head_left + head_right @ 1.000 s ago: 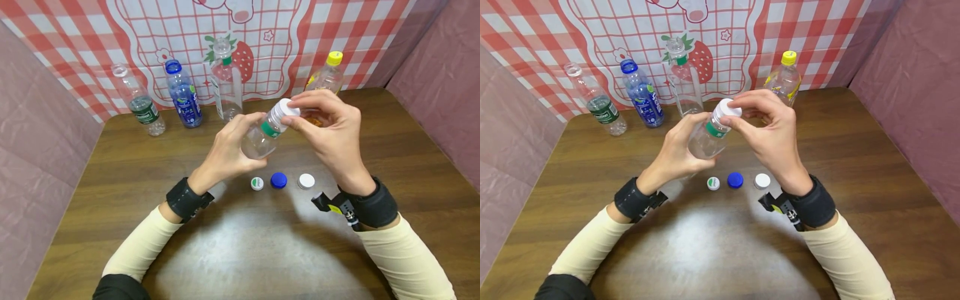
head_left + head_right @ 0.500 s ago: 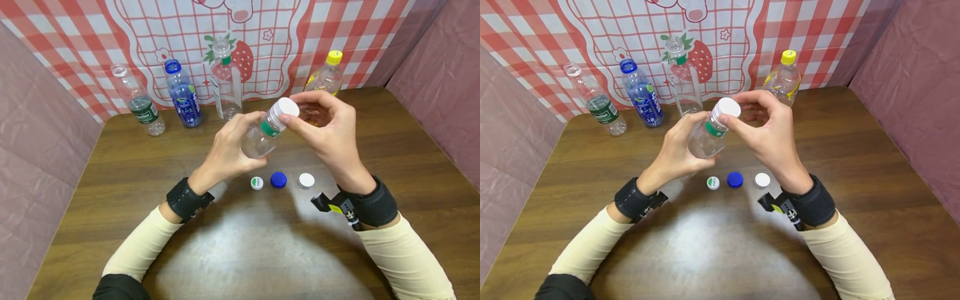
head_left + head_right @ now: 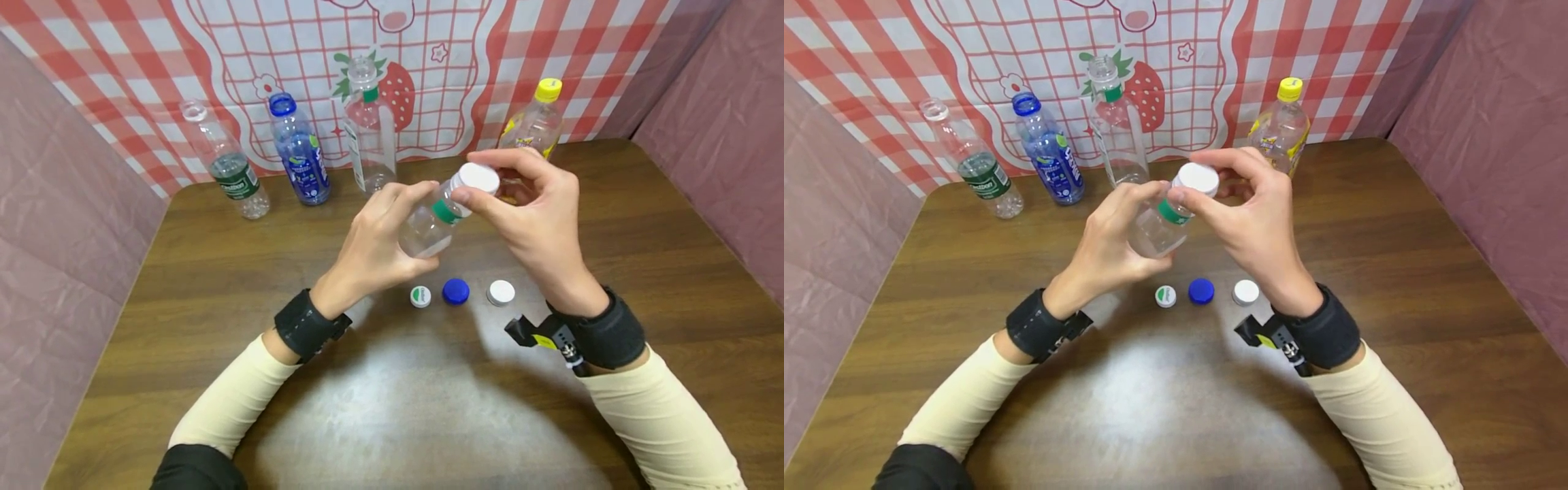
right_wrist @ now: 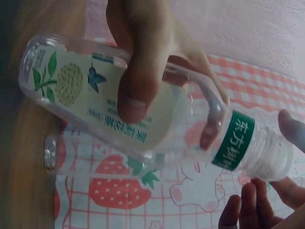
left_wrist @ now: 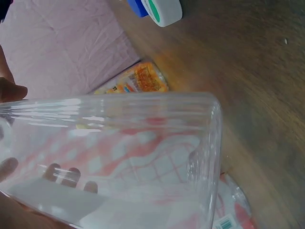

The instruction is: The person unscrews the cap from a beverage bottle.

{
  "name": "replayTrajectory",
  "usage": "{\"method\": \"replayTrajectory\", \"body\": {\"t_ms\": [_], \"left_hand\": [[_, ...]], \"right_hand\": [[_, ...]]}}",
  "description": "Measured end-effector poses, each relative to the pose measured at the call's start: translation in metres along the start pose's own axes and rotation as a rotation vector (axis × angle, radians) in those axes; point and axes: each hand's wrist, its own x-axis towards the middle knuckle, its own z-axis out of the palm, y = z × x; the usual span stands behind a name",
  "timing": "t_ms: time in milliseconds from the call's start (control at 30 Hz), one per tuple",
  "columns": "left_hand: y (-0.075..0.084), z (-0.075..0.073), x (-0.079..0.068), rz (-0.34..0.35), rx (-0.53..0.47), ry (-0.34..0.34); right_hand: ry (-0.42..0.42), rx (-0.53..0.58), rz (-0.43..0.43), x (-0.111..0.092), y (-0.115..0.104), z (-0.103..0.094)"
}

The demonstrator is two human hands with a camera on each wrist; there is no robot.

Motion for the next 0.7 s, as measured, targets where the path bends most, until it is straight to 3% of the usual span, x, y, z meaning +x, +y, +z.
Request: {"method": "replayTrajectory", "body": {"t_ms": [133,433,700], "left_hand": [[-0.001,0.000,0.000,-0.011,-0.015,-0.001],[-0.002,0.000,0.000,-0.035,-0.087,-0.010],[-0.001,-0.003,0.001,-0.021,-0.087,-0.013]], "right_hand": [[-0.053,0.014,-0.015,0.001,-0.001,-0.004],[-0.307,0.107,-0.108,0.004,-0.002,-0.013],[-0.353,0.161,-0.189,0.006,-0.007,-0.018]]}}
